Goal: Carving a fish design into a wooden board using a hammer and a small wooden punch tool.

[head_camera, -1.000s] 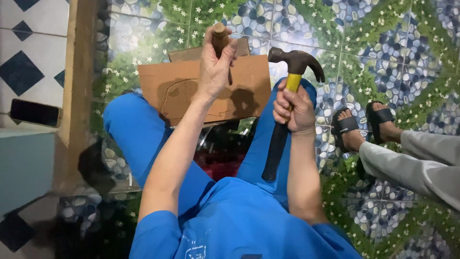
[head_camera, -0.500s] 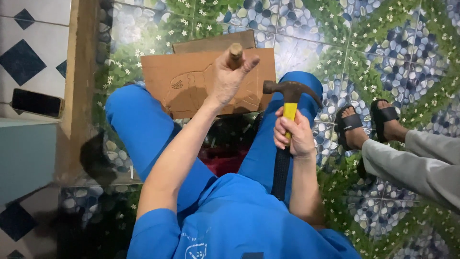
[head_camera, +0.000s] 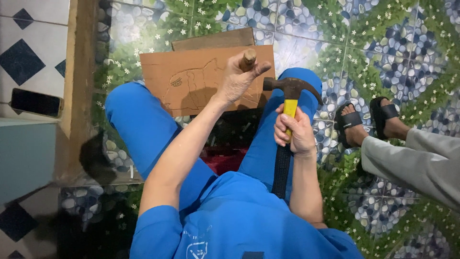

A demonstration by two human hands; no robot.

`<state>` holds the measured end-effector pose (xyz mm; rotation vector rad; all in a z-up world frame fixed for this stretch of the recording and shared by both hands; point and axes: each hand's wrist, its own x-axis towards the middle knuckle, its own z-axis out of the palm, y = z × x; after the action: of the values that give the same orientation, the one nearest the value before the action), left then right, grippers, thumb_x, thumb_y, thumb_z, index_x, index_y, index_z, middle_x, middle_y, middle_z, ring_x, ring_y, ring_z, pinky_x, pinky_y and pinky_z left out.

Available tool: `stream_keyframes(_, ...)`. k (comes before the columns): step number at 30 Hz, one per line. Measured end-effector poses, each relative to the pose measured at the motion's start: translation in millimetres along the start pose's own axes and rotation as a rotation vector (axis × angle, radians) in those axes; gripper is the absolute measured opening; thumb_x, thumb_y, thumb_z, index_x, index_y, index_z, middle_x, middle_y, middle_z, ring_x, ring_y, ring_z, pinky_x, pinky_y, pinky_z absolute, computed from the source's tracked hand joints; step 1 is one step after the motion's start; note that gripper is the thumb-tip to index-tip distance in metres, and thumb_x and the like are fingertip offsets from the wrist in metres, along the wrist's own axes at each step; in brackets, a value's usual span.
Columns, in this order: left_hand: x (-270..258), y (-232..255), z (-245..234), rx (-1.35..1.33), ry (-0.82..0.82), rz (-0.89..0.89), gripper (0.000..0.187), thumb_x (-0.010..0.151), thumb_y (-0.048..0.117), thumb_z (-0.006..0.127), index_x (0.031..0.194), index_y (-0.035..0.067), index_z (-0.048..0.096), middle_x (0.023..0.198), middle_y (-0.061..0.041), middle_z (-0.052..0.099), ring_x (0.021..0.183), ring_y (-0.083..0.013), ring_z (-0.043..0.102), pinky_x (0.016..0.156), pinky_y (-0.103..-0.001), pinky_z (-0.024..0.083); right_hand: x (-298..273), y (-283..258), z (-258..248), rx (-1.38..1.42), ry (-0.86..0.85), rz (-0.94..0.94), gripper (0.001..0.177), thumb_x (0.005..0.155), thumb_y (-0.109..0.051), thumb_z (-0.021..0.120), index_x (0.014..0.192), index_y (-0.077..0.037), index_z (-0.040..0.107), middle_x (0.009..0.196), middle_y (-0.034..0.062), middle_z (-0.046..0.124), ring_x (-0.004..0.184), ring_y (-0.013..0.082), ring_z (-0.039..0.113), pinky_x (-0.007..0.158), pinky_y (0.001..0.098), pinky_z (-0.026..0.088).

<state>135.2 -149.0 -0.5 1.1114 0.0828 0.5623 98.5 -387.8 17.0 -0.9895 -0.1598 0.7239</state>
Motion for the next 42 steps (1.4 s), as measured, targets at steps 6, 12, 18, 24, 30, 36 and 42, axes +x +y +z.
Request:
stream_keyframes(6, -0.9, -2.1, 1.9, 0.042, -0.018, 0.005, 0.044, 0.09, 0.012, 0.097, 0.066, 0.014, 0.059, 0.055, 0.006, 0.042, 0.059, 0.0005, 0.033, 0.058, -0.018, 0.034, -0.5, 0.4, -2.2, 0.004, -0.011, -0.01, 0.022, 0.113, -0.002, 0.057, 0.13, 0.011, 0.053, 0.069, 0.0076, 0.042, 0.043, 0.0119, 0.042, 0.029, 0.0306, 0.044)
stream_keyframes(12, -0.2, 4.3, 4.4, 0.067, -0.041, -0.005, 0.047, 0.092, 0.014, 0.095, 0.067, 0.016, 0.055, 0.055, 0.008, 0.044, 0.06, 0.0018, 0.034, 0.062, -0.016, 0.033, 0.3, 3.1, -4.2, 0.004, -0.022, -0.014, 0.021, 0.113, -0.001, 0.056, 0.13, 0.011, 0.053, 0.069, 0.0075, 0.042, 0.042, 0.0117, 0.041, 0.028, 0.0304, 0.043)
stream_keyframes(18, 7.6, 11.1, -9.4, 0.027, -0.1, 0.045, 0.045, 0.092, 0.01, 0.096, 0.07, 0.015, 0.057, 0.062, 0.007, 0.047, 0.064, 0.0008, 0.037, 0.063, -0.02, 0.039, 0.3, 1.5, -5.1, -0.002, -0.011, 0.002, 0.022, 0.113, -0.003, 0.057, 0.13, 0.01, 0.054, 0.069, 0.0078, 0.042, 0.043, 0.0121, 0.042, 0.03, 0.0297, 0.044)
stream_keyframes(24, 3.5, 14.7, -17.8, 0.022, -0.093, -0.001, 0.046, 0.091, 0.009, 0.098, 0.069, 0.016, 0.057, 0.061, 0.009, 0.048, 0.063, 0.0031, 0.036, 0.063, -0.017, 0.037, 3.8, 3.3, -1.1, -0.025, -0.024, 0.003, 0.021, 0.112, -0.002, 0.058, 0.129, 0.01, 0.055, 0.068, 0.0083, 0.042, 0.044, 0.0125, 0.041, 0.029, 0.0305, 0.044)
stream_keyframes(30, 0.4, 38.8, -16.6, 0.163, -0.263, -0.162, 0.052, 0.1, 0.037, 0.083, 0.075, 0.023, 0.039, 0.076, 0.01, 0.025, 0.069, -0.0071, 0.024, 0.067, -0.027, 0.024, -0.5, -12.9, 12.1, -0.061, 0.015, 0.132, 0.023, 0.111, -0.015, 0.067, 0.125, -0.001, 0.056, 0.075, 0.0051, 0.045, 0.048, 0.0115, 0.038, 0.038, 0.0275, 0.039)
stream_keyframes(36, -5.5, 6.3, -14.4, 0.09, -0.07, -0.051, 0.042, 0.09, 0.009, 0.096, 0.069, 0.016, 0.06, 0.062, 0.012, 0.049, 0.065, 0.0012, 0.037, 0.064, -0.018, 0.036, 3.7, 4.9, -0.1, -0.007, -0.024, -0.005, 0.022, 0.113, -0.002, 0.059, 0.13, 0.011, 0.054, 0.068, 0.0088, 0.043, 0.043, 0.0122, 0.041, 0.03, 0.0301, 0.044)
stream_keyframes(42, -3.8, 28.4, -2.3, 0.113, -0.156, -0.048, 0.043, 0.091, 0.009, 0.096, 0.068, 0.016, 0.06, 0.062, 0.011, 0.047, 0.064, 0.0012, 0.038, 0.061, -0.018, 0.036, 4.4, 1.0, 4.5, -0.058, -0.019, -0.002, 0.021, 0.113, -0.002, 0.058, 0.129, 0.012, 0.054, 0.069, 0.0085, 0.043, 0.043, 0.0126, 0.044, 0.031, 0.0303, 0.046)
